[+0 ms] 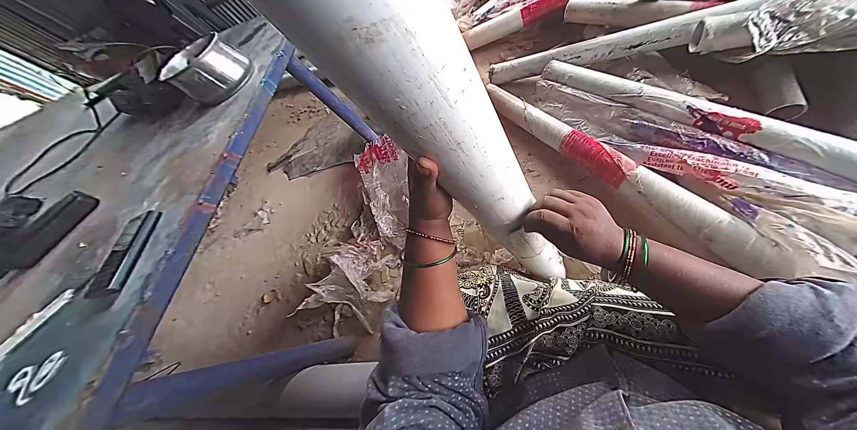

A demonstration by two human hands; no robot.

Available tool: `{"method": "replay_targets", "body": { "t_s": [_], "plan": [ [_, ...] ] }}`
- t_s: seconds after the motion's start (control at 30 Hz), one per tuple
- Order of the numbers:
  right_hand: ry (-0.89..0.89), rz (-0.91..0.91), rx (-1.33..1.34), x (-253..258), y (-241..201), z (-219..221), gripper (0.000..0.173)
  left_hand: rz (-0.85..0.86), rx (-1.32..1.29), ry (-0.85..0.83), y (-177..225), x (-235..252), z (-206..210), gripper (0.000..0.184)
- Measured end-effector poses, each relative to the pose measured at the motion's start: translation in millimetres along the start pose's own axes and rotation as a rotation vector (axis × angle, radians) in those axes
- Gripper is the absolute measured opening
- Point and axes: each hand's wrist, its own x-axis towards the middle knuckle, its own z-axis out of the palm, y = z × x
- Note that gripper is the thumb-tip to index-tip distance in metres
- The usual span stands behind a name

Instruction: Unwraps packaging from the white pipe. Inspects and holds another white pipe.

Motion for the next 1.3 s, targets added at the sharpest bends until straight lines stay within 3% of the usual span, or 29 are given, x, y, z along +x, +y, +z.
{"method": "replay_targets", "body": {
  "t_s": [0.23, 0.43, 0.53, 0.63, 0.73, 0.87, 1.07, 1.3],
  "plan": [
    [0.250, 0.024, 0.009, 67.8, -7.0, -34.3, 0.010, 0.031, 0.004, -0.042, -0.7, -4.0, 0.8, 0.063],
    [0.070, 0.043, -0.085, 4.5, -11.2, -0.3, 0.017, -0.028, -0.054, -0.005, -1.9, -4.3, 2.1, 0.076],
    [0.030, 0.050, -0.110, 0.1, -13.7, -1.7, 0.018, -0.089, -0.067, 0.016, -1.9, -3.0, 2.1, 0.084],
    [0.176, 0.030, -0.077, 46.0, -19.2, -27.6, 0.012, -0.116, 0.004, 0.005, -1.1, -5.0, 0.5, 0.094],
    [0.243, 0.005, -0.118, 87.5, -22.6, -47.4, 0.009, -0.156, 0.106, -0.017, 4.8, -7.5, 2.5, 0.117],
    [0.226, 0.049, -0.126, 70.5, -16.7, -34.5, 0.009, -0.167, 0.212, -0.050, 10.7, -8.1, 5.8, 0.128],
    [-0.022, 0.081, -0.215, -14.2, -11.1, 1.0, 0.018, -0.198, 0.182, -0.033, 16.1, -5.5, 6.5, 0.114],
    [0.177, 0.078, -0.165, 65.9, -23.3, -33.4, 0.010, -0.236, 0.092, -0.065, 21.5, -6.6, 2.5, 0.097]
  ]
}}
